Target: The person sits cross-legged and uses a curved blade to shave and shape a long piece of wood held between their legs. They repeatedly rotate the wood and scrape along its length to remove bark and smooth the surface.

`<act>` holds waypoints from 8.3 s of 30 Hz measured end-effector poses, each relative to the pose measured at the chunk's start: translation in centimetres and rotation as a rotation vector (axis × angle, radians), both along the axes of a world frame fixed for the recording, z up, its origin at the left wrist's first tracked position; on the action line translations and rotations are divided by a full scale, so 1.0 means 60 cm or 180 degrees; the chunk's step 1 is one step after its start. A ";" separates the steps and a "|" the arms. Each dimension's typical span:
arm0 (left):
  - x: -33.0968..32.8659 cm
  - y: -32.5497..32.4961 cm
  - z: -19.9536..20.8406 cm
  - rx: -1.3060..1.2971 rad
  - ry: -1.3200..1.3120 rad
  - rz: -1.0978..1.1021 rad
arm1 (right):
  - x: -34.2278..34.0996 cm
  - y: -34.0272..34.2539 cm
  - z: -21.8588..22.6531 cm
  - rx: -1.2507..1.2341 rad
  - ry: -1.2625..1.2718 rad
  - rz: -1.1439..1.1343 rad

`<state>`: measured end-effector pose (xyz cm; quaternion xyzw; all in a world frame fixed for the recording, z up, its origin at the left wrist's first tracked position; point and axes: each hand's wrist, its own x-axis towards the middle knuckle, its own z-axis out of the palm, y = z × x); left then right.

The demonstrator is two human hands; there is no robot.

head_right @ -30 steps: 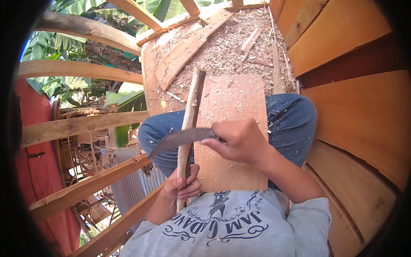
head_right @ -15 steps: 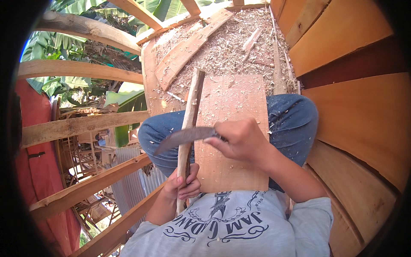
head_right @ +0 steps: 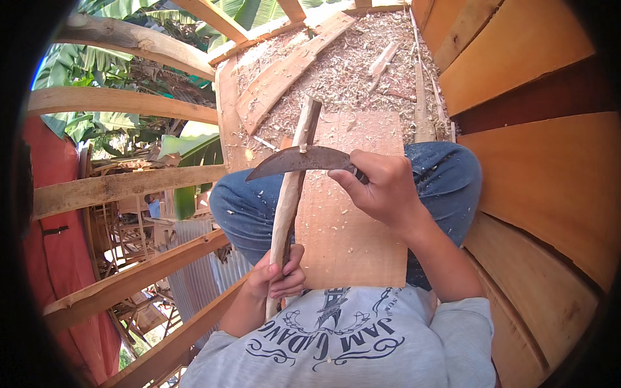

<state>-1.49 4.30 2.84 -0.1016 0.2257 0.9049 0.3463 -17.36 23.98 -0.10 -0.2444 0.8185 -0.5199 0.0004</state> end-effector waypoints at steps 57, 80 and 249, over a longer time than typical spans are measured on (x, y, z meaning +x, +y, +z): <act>0.020 -0.025 -0.009 0.0887 -0.0418 -0.0231 | 0.068 0.047 0.061 -0.0911 -0.1611 0.0804; 0.031 -0.027 0.001 0.0795 -0.0315 -0.0086 | 0.089 0.037 0.034 -0.0968 -0.1336 0.0296; 0.043 0.005 0.044 -0.2927 0.1125 -0.0308 | -0.025 0.045 -0.010 0.0670 -0.0294 -0.1474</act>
